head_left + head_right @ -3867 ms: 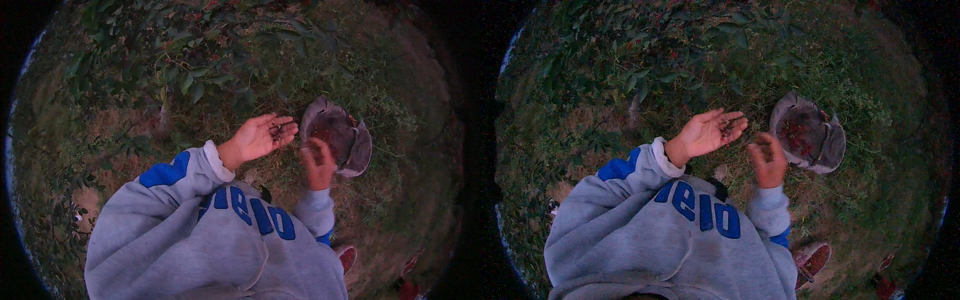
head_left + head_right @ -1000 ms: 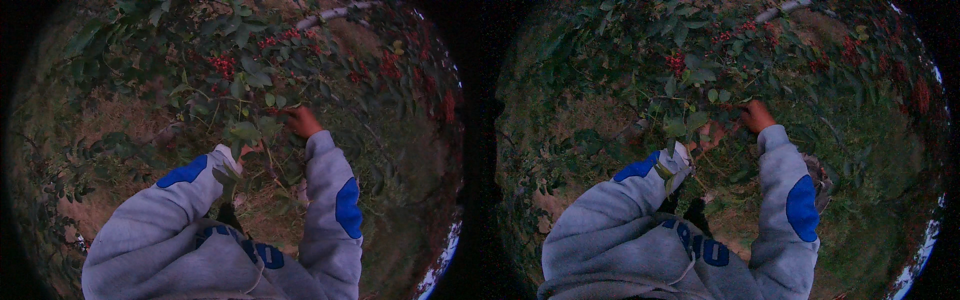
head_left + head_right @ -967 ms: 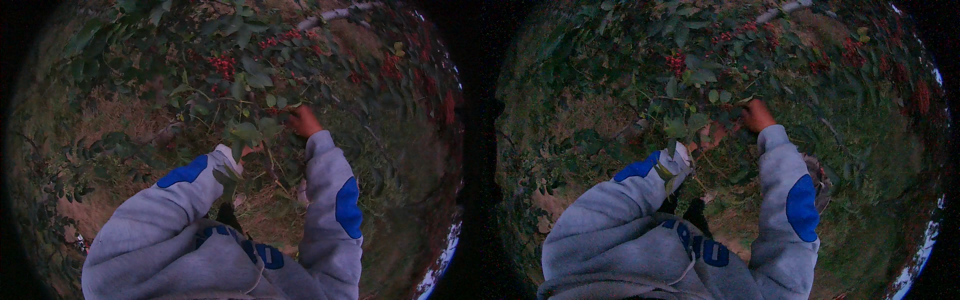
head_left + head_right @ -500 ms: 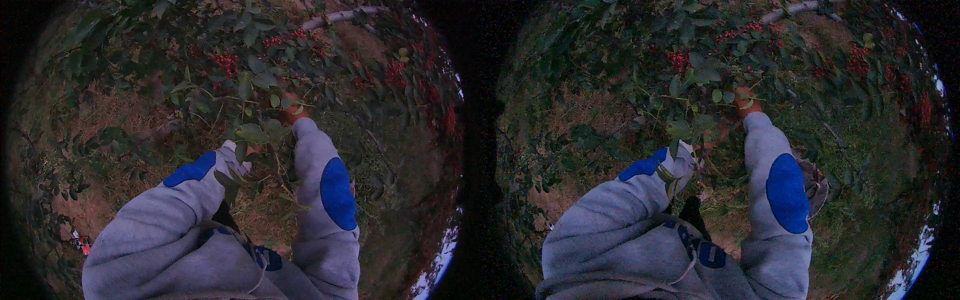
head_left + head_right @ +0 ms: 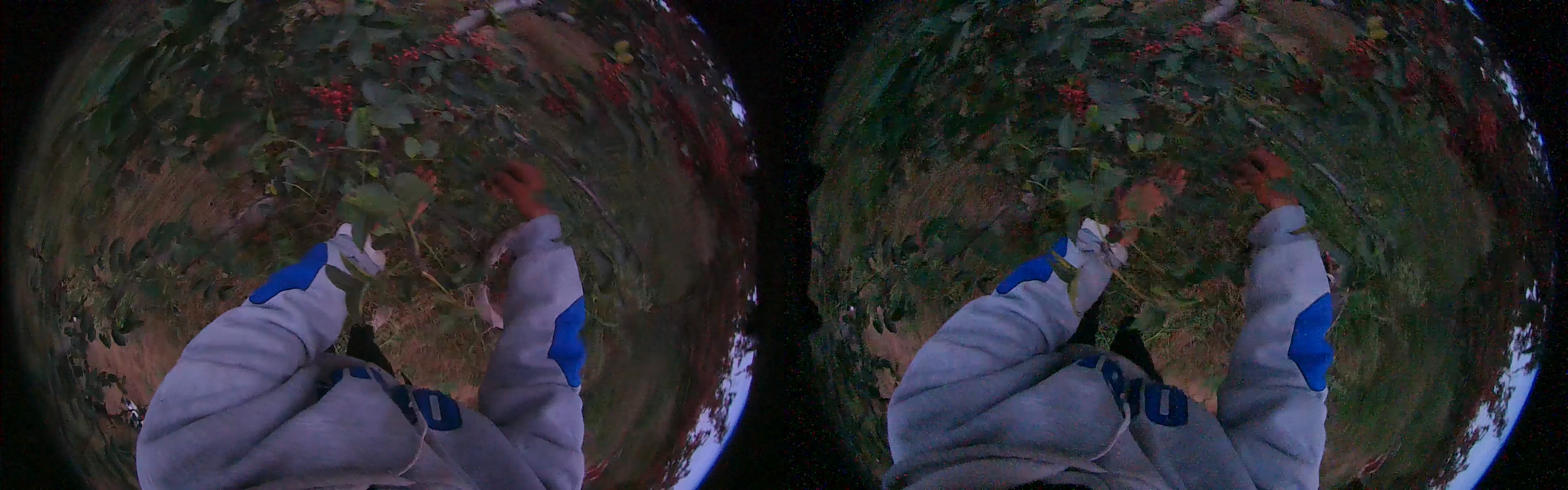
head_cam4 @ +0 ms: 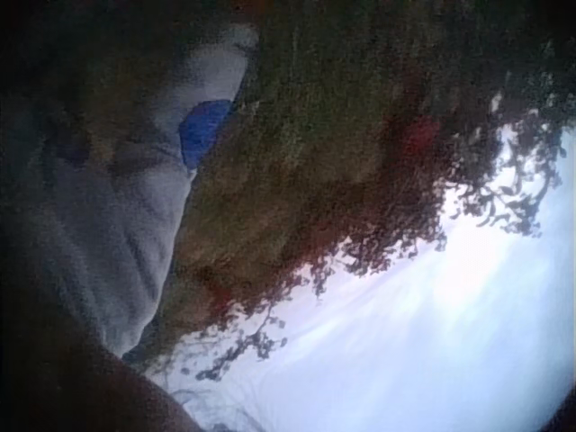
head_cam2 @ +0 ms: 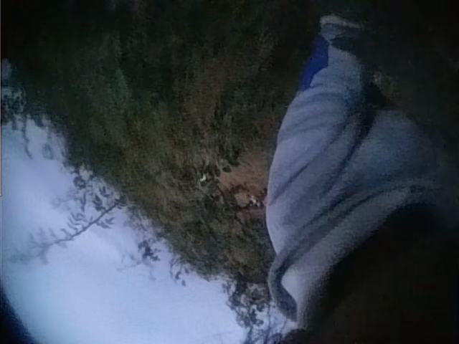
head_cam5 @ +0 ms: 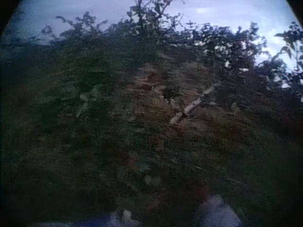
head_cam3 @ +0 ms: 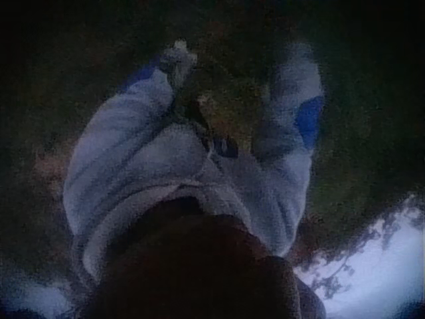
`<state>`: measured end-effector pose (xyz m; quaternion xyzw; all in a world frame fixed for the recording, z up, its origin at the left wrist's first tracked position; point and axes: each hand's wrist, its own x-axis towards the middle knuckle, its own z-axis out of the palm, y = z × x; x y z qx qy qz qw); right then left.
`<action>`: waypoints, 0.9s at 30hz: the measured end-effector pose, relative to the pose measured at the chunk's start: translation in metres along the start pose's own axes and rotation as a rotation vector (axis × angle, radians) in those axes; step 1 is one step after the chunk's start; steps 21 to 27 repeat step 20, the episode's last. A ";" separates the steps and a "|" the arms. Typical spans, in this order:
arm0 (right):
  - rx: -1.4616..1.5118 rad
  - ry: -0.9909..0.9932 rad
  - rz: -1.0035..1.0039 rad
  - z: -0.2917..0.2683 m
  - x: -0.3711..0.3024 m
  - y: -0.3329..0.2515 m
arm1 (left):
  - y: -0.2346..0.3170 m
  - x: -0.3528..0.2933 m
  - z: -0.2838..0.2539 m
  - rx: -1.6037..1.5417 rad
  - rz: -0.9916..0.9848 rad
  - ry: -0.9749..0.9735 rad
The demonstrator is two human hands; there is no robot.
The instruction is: The person picks red berries from a bush by hand and places them into a cloth bag on the ground. The person repeatedly reaches for clusters of berries, detaches them, and deposits them into the bag.
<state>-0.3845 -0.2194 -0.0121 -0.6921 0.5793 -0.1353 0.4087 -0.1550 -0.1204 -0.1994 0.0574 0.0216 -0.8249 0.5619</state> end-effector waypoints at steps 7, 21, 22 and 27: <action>0.788 0.389 0.265 -0.012 -0.123 0.049 | -0.022 -0.019 -0.019 -0.017 -0.120 0.013; 1.364 0.451 0.196 0.086 -0.271 0.083 | -0.134 -0.099 0.136 0.729 -0.622 -0.092; 1.364 0.451 0.196 0.086 -0.271 0.083 | -0.134 -0.099 0.136 0.729 -0.622 -0.092; 1.364 0.451 0.196 0.086 -0.271 0.083 | -0.134 -0.099 0.136 0.729 -0.622 -0.092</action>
